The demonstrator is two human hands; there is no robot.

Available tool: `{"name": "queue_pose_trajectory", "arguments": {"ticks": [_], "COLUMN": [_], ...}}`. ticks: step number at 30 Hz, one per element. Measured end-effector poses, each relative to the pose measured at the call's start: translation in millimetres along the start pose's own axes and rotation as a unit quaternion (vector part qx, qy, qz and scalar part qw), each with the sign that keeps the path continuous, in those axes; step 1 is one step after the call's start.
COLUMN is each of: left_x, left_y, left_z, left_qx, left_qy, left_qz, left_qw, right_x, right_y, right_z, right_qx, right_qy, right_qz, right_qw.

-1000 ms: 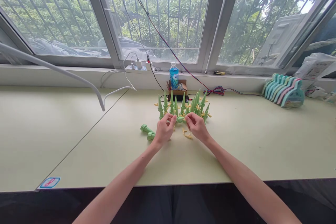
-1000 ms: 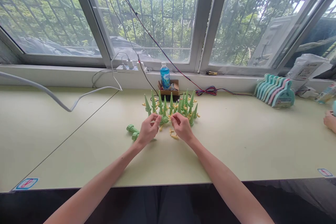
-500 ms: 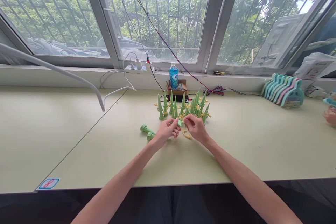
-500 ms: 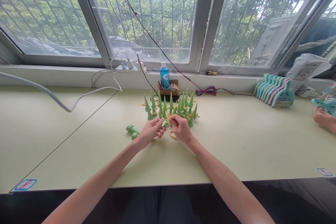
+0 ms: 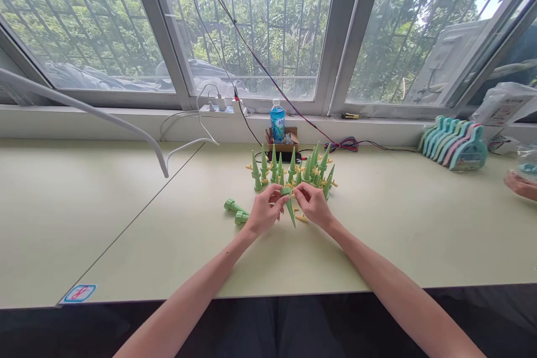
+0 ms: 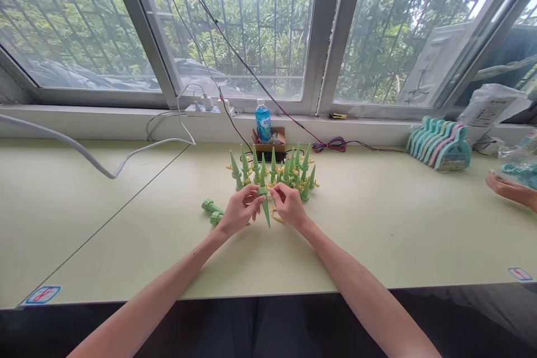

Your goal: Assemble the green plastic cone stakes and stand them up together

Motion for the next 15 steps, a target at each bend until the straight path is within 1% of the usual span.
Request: {"name": "queue_pose_trajectory", "arguments": {"ticks": [3, 6, 10, 13, 15], "left_x": [-2, -4, -5, -4, -2], "left_y": [-0.7, -0.7, -0.4, -2.8, -4.6], "left_z": [-5, -9, -13, -14, -12], "left_qx": [0.054, 0.077, 0.058, 0.025, -0.003], "left_qy": [0.021, 0.035, 0.027, 0.02, -0.002], "left_qz": [-0.017, -0.027, -0.036, -0.059, -0.064], "left_qw": [0.998, 0.996, 0.997, 0.998, 0.998], "right_x": [0, 0, 0, -1, -1], "right_y": [0, 0, 0, -1, -3], "right_z": [-3, -5, -4, -1, 0], "right_qx": [0.006, 0.025, 0.045, 0.049, 0.045], "right_qy": [0.008, 0.02, 0.024, 0.017, 0.011], "right_qz": [0.0, 0.0, -0.011, -0.026, -0.035], "right_qw": [1.0, 0.999, 0.999, 0.998, 0.998]}}
Point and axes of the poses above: each hand's wrist, its own x-axis towards the middle knuckle, its own y-axis out of the palm, z = x × y, the point moved 5 cm from there along x, towards the middle knuckle, and after that the axes turned 11 degrees about -y, right-handed, at the moved point
